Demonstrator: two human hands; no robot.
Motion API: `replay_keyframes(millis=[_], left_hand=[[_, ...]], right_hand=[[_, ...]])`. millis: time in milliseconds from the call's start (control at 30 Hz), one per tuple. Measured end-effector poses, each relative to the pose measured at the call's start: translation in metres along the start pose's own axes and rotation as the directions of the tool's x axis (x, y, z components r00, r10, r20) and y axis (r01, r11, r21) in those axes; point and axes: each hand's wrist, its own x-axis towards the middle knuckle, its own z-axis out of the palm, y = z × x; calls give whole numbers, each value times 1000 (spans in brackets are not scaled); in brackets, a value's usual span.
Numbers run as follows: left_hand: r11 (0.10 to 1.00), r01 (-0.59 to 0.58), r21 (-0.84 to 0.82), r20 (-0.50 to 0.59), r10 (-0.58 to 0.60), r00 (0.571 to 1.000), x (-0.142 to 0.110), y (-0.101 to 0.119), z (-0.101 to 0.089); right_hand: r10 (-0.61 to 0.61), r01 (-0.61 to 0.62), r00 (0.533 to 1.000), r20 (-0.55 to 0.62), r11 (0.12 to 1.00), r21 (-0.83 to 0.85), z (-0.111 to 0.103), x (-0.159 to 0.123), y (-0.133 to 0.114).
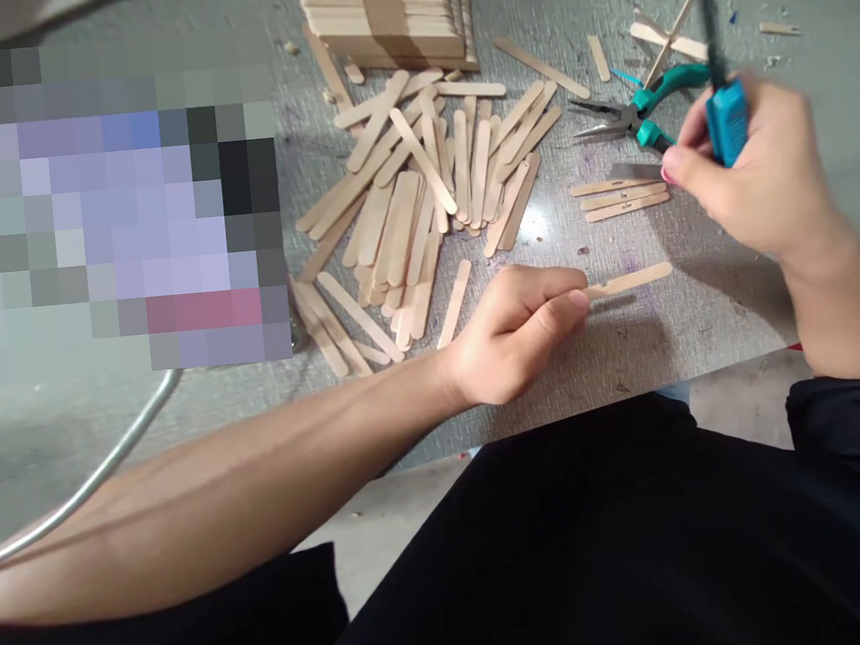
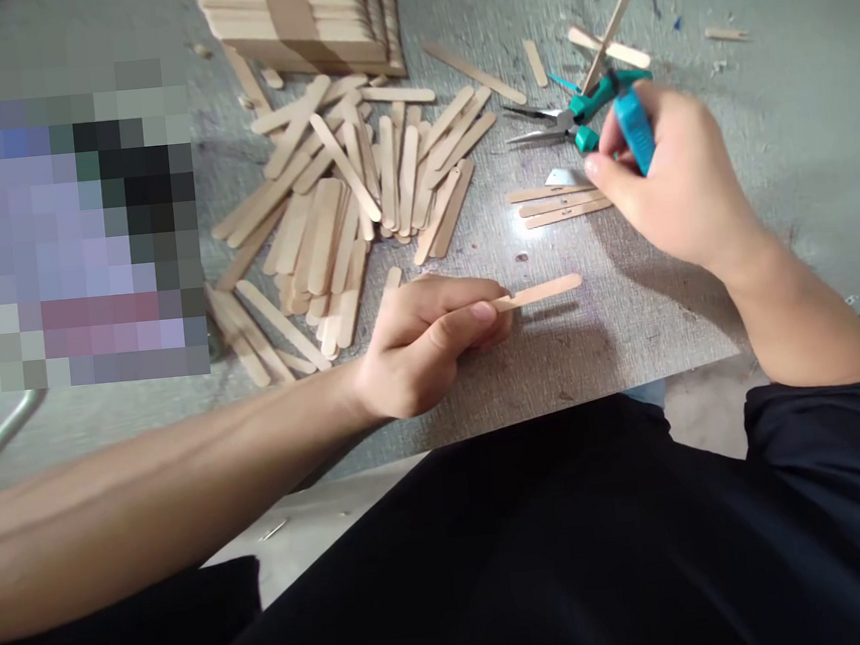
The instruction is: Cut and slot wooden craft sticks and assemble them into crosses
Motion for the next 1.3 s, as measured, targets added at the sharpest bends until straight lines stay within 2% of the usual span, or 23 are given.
replay_keyframes(millis=[167, 333, 433, 767, 900, 1033, 1133, 1200, 1300], left_hand=[[1000, -15, -4, 16, 15, 1000, 1, 0, -1], [1000, -17, 5, 36, 17, 999, 2, 3, -2], [1000, -27, -3, 34, 27, 999, 3, 5, -2], [1000, 20, 19, 6, -20, 1000, 1, 5, -1], [999, 33, 21, 0, -33, 999, 2, 5, -1], [999, 31, 22, -4, -31, 1000, 1, 3, 0], [999, 33, 13, -74, -32, 997, -1, 1, 3], [998, 53, 16, -175, -49, 983, -2, -1, 5], [995, 100, 23, -299, -88, 950, -3, -2, 9]], right_hand=[[99, -111, 992, -77, 980, -166, 4, 2, -3], [181, -231, 969, -168, 905, -357, 8, 2, 0], [148, -194, 978, -147, 904, -380, 10, 4, 2], [59, -92, 991, -118, 952, -293, 13, 6, 10], [91, -118, 991, -100, 944, -308, 17, 7, 14], [42, -66, 988, -151, 986, -156, 15, 4, 11], [-18, 46, 983, -185, 987, 152, 11, -8, 0], [-57, 117, 987, -150, 893, 434, 11, -20, -11], [-107, 145, 989, -97, 774, 617, 16, -38, -24]])
